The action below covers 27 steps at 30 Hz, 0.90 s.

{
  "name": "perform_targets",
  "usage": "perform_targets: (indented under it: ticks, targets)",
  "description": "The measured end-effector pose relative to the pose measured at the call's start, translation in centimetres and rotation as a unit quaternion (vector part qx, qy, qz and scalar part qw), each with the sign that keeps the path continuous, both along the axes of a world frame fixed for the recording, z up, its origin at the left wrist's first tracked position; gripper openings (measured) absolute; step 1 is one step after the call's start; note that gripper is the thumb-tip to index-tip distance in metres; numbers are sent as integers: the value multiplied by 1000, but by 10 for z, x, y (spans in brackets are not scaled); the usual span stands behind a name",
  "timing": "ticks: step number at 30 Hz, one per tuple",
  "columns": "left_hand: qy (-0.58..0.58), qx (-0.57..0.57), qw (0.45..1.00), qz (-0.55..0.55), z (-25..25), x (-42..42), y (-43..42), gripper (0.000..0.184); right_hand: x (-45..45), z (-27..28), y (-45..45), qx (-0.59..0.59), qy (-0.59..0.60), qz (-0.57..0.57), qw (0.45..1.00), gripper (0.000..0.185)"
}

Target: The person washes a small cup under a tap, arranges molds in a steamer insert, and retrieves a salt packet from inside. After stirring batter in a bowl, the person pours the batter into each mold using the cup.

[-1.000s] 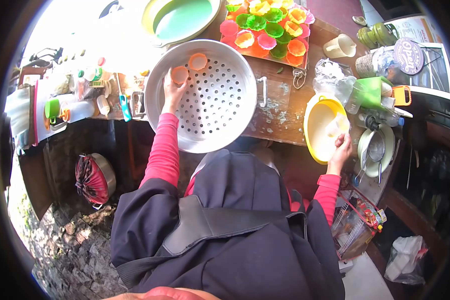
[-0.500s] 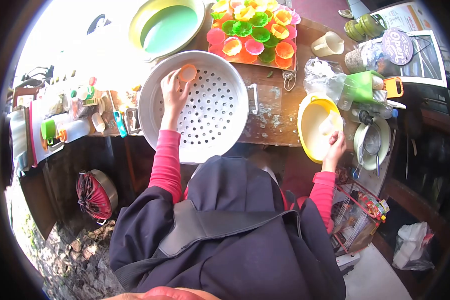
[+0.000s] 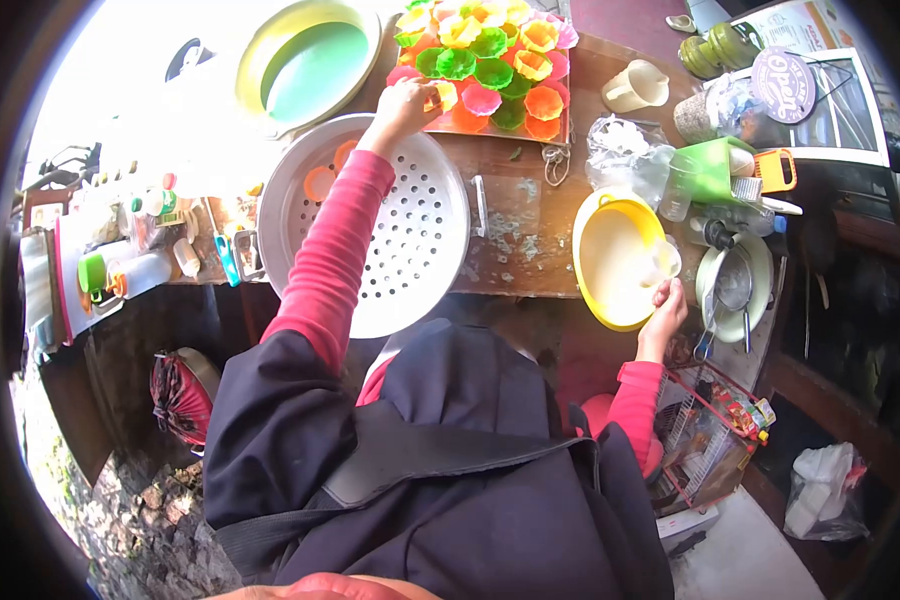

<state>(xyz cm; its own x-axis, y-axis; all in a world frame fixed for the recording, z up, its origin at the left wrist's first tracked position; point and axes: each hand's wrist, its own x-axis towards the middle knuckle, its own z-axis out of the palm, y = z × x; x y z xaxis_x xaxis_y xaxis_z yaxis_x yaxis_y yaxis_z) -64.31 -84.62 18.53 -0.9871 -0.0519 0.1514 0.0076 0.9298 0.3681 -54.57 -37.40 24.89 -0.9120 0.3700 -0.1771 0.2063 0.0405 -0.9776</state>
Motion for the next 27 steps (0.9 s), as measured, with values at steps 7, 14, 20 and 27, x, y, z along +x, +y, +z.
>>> perform_targets:
  ticks: [7, 14, 20, 27]
  targets:
    - [63, 112, 987, 99, 48, 121, 13, 9, -16, -7, 8, -3, -2, 17, 1000, 28]
    - [-30, 49, 995, 75, -51, 148, 2, 10, -24, -10, -3, 6, -6, 51, 999, 27]
    - [-35, 28, 992, 116, -50, 144, -7, 23, -21, -11, -4, 27, 9, 62, 998, 28]
    - [158, 88, 979, 97, 5, 70, -16, 7, -16, -12, 1, 12, 5, 51, 999, 28]
